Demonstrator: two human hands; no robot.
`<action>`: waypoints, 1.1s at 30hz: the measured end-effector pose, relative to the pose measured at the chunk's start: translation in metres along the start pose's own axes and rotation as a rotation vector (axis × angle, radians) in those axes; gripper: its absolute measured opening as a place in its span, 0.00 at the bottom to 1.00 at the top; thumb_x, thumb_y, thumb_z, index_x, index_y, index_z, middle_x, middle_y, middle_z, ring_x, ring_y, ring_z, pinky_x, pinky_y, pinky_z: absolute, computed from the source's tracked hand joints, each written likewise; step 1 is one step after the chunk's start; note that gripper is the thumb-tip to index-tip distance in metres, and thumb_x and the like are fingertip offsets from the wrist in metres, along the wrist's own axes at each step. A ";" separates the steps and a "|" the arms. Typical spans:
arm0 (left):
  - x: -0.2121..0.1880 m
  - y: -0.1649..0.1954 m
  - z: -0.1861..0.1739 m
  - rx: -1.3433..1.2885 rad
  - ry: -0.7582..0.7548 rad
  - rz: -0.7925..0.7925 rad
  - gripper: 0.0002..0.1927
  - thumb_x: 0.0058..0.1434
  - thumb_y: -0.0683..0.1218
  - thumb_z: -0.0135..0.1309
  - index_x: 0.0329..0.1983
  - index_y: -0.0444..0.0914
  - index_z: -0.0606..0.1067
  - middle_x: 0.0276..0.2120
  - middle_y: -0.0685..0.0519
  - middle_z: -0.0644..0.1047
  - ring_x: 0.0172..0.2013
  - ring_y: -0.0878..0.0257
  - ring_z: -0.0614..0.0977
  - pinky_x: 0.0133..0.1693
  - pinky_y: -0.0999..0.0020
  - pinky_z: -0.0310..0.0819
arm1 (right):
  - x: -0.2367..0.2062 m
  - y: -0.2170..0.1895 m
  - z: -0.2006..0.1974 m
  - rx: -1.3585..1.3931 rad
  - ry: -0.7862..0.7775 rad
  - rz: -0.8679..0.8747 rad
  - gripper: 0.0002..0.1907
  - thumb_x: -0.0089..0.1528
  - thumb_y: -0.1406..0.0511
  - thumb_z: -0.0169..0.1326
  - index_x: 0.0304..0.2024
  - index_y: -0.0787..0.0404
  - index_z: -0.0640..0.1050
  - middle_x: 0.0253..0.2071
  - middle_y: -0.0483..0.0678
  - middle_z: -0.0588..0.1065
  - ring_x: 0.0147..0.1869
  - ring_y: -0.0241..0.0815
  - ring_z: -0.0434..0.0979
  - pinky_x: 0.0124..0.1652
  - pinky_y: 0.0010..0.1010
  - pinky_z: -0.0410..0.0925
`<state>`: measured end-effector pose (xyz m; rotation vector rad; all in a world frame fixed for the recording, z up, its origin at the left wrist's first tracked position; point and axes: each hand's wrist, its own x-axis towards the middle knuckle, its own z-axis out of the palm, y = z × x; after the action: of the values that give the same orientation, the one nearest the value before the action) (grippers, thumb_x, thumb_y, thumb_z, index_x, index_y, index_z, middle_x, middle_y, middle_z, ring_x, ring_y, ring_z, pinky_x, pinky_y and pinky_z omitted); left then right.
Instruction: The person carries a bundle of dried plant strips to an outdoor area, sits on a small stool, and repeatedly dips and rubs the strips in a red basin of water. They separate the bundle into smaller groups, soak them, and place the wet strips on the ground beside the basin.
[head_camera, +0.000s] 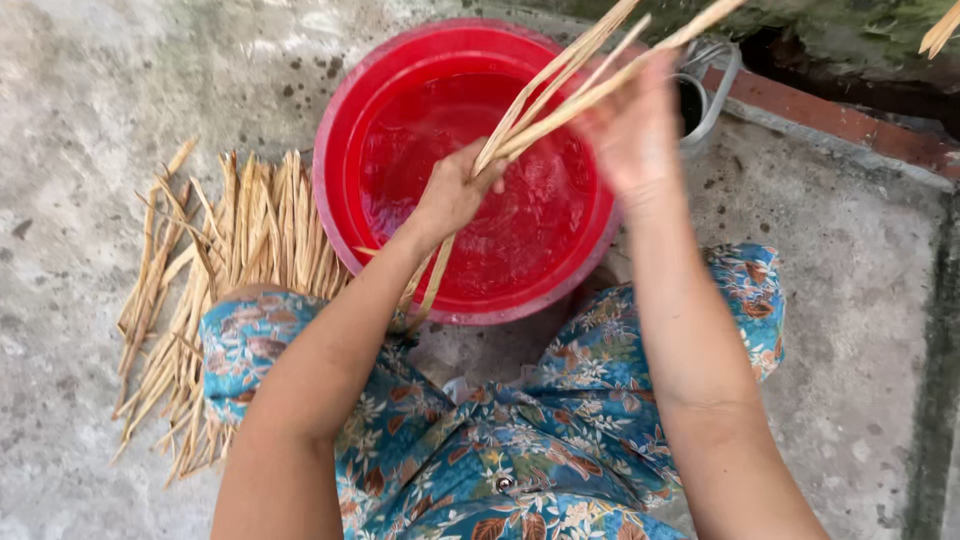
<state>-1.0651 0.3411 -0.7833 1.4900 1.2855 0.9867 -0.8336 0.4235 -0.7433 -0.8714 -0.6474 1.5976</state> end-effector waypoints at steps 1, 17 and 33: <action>0.003 -0.003 0.006 -0.039 -0.007 -0.036 0.19 0.68 0.58 0.50 0.51 0.41 0.79 0.24 0.48 0.76 0.26 0.61 0.75 0.29 0.57 0.72 | -0.013 0.024 0.014 -0.016 -0.149 0.043 0.25 0.69 0.53 0.46 0.63 0.60 0.66 0.51 0.53 0.78 0.55 0.50 0.80 0.56 0.46 0.76; -0.050 0.015 -0.012 0.544 -0.175 0.015 0.22 0.69 0.62 0.45 0.45 0.44 0.82 0.23 0.47 0.80 0.23 0.54 0.82 0.32 0.54 0.79 | 0.058 -0.031 -0.081 0.310 0.329 -0.168 0.25 0.69 0.49 0.42 0.35 0.63 0.76 0.24 0.46 0.70 0.27 0.40 0.70 0.30 0.37 0.72; -0.050 0.026 0.037 0.533 -0.232 0.007 0.30 0.74 0.63 0.39 0.36 0.35 0.78 0.25 0.39 0.79 0.31 0.40 0.83 0.37 0.43 0.76 | 0.038 0.064 -0.017 0.118 0.250 0.133 0.12 0.71 0.61 0.43 0.35 0.58 0.72 0.21 0.42 0.68 0.15 0.31 0.61 0.13 0.23 0.56</action>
<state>-1.0296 0.2860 -0.7689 1.9441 1.4357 0.4667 -0.8589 0.4467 -0.8110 -1.0231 -0.3213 1.5939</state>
